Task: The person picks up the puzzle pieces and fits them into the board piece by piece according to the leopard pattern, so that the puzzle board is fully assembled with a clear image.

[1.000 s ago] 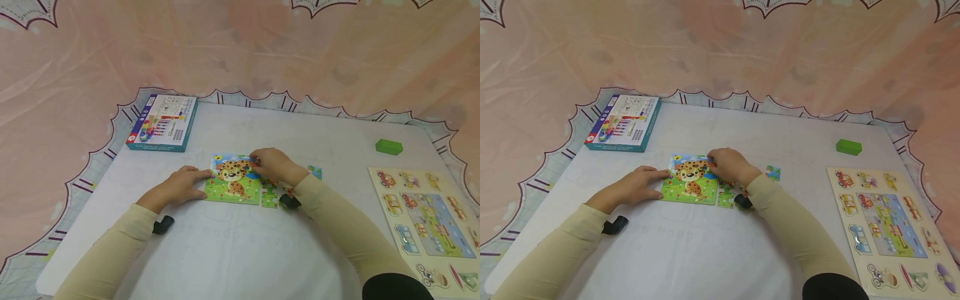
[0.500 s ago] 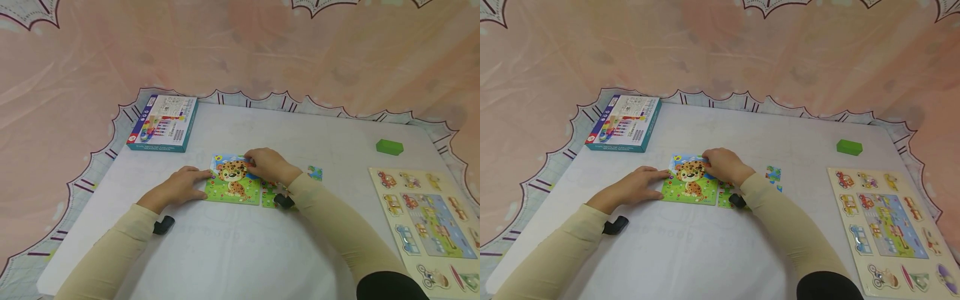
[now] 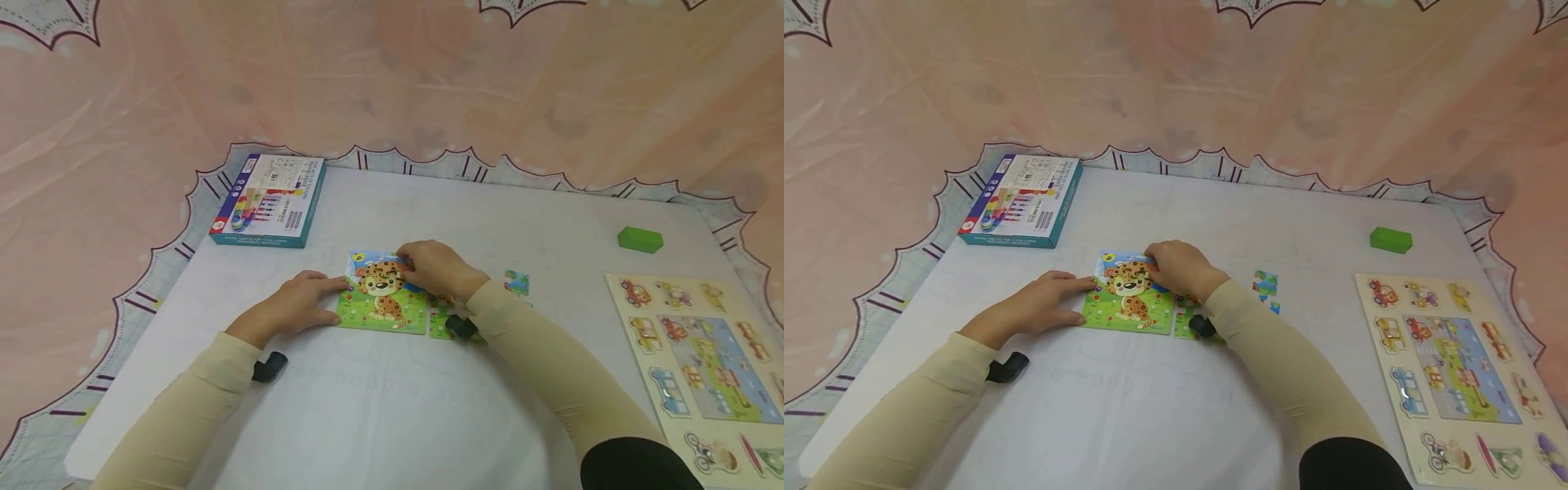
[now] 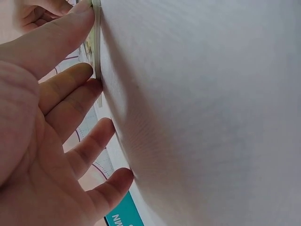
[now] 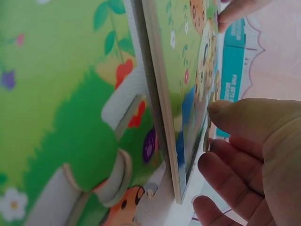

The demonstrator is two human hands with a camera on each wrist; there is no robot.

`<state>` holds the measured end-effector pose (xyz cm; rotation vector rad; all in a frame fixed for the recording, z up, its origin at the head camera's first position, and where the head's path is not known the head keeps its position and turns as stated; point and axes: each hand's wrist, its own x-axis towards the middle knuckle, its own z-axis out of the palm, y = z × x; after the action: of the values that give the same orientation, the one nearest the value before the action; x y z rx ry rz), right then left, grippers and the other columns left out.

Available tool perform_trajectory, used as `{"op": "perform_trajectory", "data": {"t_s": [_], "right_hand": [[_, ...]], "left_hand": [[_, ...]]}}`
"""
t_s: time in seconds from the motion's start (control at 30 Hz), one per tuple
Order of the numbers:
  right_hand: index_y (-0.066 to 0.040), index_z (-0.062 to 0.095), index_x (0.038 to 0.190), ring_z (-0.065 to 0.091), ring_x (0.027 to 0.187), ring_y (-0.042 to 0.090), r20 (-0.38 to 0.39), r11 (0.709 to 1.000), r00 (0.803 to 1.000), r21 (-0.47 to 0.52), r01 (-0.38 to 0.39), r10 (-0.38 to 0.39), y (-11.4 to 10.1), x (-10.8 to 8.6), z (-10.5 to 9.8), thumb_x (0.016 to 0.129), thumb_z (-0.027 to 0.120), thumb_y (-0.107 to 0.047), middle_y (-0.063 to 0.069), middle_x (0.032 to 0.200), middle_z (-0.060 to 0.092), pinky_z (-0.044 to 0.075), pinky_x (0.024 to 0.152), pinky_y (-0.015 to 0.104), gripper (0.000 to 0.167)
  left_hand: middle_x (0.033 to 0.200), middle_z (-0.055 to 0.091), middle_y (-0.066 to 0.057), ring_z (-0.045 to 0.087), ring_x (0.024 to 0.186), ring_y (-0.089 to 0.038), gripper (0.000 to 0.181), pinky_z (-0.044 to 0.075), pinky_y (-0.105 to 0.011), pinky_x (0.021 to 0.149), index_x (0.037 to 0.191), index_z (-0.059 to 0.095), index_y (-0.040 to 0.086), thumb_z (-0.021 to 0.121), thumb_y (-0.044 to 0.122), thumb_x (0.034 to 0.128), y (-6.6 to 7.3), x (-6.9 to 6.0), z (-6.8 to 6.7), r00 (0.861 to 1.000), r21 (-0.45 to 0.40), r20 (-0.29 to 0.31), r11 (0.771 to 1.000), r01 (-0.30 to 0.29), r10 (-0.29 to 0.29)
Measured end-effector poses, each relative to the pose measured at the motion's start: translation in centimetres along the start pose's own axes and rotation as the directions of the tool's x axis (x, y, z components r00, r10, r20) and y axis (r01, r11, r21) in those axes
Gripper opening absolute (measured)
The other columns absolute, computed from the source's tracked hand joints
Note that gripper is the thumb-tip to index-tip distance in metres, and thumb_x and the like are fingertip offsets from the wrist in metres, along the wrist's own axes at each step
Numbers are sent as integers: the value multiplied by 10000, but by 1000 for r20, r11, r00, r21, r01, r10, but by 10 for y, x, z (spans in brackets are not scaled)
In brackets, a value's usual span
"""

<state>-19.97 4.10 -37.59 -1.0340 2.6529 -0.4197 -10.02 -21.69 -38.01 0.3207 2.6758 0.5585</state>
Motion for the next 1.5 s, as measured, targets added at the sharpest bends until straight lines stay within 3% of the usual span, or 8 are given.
{"op": "perform_trajectory", "data": {"t_s": [0.5,1.5], "right_hand": [[-27,604,1353,591,1205,281,12,1000,1000,-9,-29,29,-3,7,2,985,641,-234,118,1306,640,448,1038,415,423],[-39,612,1346,605,1069,242,24,1000,1000,-9,-9,9,-7,11,6,997,610,-221,94,1216,663,477,974,404,393]], "left_hand": [[1481,470,-177,319,1406,-415,668,297,-644,1092,1487,510,157,775,286,887,2,0,0,1000,1,7,1000,9,-9],[1498,437,-194,307,1413,-424,662,297,-654,1087,1489,510,182,772,299,893,-1,2,0,1000,-5,17,1000,26,-26]]}}
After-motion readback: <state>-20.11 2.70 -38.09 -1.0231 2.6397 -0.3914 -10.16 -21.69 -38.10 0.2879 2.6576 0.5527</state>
